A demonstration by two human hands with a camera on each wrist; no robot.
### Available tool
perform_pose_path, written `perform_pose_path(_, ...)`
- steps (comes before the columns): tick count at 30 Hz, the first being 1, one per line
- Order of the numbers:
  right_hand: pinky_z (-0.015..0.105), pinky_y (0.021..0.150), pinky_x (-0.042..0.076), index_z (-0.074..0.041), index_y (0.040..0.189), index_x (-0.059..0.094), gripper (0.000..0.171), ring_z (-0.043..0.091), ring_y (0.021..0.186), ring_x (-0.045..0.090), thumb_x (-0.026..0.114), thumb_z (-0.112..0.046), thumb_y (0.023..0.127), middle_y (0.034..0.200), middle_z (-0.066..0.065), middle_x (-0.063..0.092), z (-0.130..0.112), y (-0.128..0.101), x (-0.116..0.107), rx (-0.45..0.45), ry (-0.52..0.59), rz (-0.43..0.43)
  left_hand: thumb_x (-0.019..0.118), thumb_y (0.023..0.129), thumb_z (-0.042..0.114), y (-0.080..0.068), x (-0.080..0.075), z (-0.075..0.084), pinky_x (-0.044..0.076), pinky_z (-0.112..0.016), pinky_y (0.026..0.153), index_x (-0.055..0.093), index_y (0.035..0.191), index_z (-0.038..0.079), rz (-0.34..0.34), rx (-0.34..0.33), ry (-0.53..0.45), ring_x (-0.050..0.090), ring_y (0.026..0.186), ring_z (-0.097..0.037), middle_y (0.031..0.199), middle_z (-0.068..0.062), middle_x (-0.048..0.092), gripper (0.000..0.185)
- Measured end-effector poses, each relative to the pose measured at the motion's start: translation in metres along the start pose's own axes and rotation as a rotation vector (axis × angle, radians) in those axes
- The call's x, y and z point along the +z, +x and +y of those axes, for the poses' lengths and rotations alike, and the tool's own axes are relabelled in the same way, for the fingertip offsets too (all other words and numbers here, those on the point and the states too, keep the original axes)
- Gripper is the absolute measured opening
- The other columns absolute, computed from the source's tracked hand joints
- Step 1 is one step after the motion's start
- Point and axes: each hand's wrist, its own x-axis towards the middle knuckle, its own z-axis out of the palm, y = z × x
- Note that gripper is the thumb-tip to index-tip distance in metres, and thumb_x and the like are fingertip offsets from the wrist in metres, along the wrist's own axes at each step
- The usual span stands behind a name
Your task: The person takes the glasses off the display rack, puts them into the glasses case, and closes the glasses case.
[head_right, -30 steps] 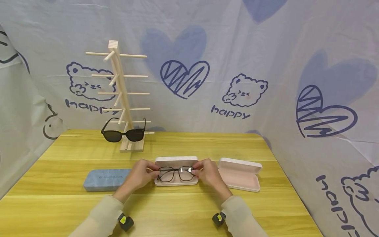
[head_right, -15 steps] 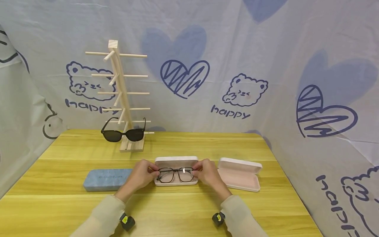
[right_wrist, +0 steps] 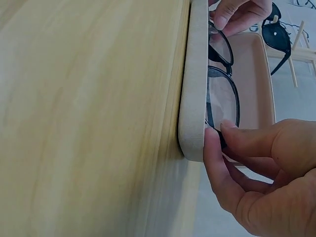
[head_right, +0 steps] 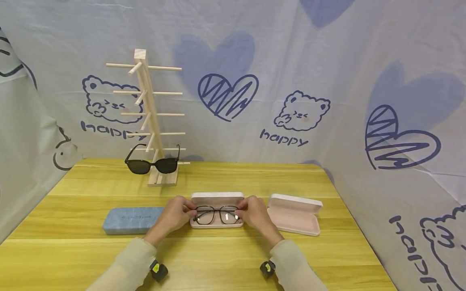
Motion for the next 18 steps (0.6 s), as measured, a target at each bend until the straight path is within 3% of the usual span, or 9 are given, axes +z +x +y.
perform_pose_path(18, 0.020, 0.053, 0.054, 0.005, 0.094, 0.078, 0.010, 0.011, 0.063, 0.070, 0.078, 0.004, 0.084, 0.092, 0.013, 0.079, -0.0024, -0.0026, 0.0006, 0.020, -0.019, 0.025, 0.075, 0.090, 0.000, 0.0018, 0.0032, -0.0006, 0.060, -0.032, 0.065, 0.081, 0.101, 0.001, 0.001, 0.002, 0.029, 0.075, 0.083, -0.024, 0.099, -0.014, 0.079, 0.012)
